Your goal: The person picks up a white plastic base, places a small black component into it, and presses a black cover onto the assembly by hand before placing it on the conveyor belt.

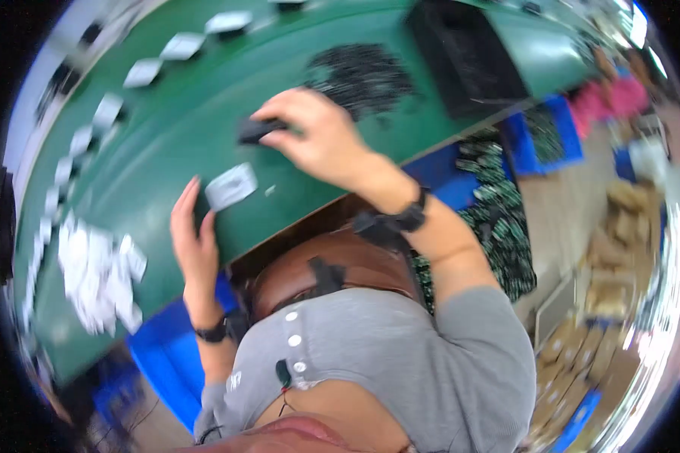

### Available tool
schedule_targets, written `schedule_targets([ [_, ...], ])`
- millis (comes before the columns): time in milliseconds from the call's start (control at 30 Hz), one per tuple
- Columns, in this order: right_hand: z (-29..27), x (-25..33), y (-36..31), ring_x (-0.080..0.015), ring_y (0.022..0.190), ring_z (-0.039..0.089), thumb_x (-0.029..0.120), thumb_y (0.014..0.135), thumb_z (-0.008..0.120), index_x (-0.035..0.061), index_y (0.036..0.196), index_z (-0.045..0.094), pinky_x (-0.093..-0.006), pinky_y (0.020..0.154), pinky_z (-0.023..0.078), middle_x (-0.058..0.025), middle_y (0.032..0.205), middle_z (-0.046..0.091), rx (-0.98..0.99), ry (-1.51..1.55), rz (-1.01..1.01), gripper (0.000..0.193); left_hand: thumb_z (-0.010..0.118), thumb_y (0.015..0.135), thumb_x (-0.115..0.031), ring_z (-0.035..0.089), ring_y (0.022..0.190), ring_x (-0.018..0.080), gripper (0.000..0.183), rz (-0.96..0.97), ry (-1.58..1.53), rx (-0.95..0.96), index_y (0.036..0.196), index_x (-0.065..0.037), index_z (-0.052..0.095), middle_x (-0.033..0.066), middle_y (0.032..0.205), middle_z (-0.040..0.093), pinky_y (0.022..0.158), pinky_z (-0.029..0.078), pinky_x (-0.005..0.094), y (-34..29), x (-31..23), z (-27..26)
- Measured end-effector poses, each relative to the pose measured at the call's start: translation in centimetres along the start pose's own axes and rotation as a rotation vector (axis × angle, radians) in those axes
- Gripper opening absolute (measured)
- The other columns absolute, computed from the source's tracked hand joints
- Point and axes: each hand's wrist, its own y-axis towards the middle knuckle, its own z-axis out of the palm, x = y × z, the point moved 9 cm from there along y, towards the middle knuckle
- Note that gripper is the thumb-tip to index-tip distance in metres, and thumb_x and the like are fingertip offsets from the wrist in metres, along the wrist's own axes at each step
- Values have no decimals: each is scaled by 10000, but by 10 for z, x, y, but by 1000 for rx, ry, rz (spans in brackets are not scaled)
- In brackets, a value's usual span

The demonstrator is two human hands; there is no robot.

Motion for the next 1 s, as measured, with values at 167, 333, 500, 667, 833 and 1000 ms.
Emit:
schedule_targets([
  [167, 27, 15, 5, -276, 1011, 605, 37, 761, 701, 43, 1040, 657, -350, 875, 483, -115, 1073, 639, 192, 35, -46, 283, 555, 817, 84, 522, 1155, 323, 456, -45, -81, -67, 1256, -37, 532, 144, 1268, 553, 981, 418, 381, -2, 8, -5],
  [333, 66, 30, 1, -278, 989, 603, 33, 750, 706, 53, 1042, 660, -353, 846, 495, -109, 1075, 637, 309, 61, -95, 296, 518, 792, 123, 529, 1160, 308, 490, -45, -68, -59, 1254, -39, 540, 131, 1282, 553, 977, 421, 381, -2, 12, -7],
  [500, 88, 43, -6, -272, 953, 609, 42, 733, 719, 57, 1040, 663, -348, 805, 511, -110, 1082, 636, 323, 11, -149, 312, 491, 787, 111, 535, 1168, 295, 497, -18, -77, -41, 1252, -50, 554, 119, 1287, 562, 974, 425, 376, -1, 17, -7],
  [667, 96, 43, -7, -276, 955, 611, 43, 736, 715, 52, 1034, 664, -351, 804, 512, -112, 1083, 636, 347, 3, -167, 302, 473, 790, 60, 545, 1168, 275, 473, 122, 37, 60, 1235, -62, 578, 68, 1286, 576, 980, 432, 382, -2, 15, -1],
  [833, 97, 41, -13, -296, 979, 603, 12, 725, 708, 61, 1062, 665, -359, 817, 507, -126, 1112, 621, 316, -38, -228, 343, 490, 787, 40, 548, 1167, 270, 459, 168, 144, 85, 1223, -69, 585, 54, 1285, 578, 971, 440, 394, -2, 12, 0],
  [1000, 99, 40, -19, -296, 995, 596, -8, 719, 706, 67, 1087, 660, -358, 826, 501, -129, 1120, 617, 303, -60, -228, 377, 559, 780, -26, 547, 1164, 263, 441, 251, 267, 117, 1219, -67, 580, 61, 1295, 565, 962, 444, 388, -3, 5, -1],
])
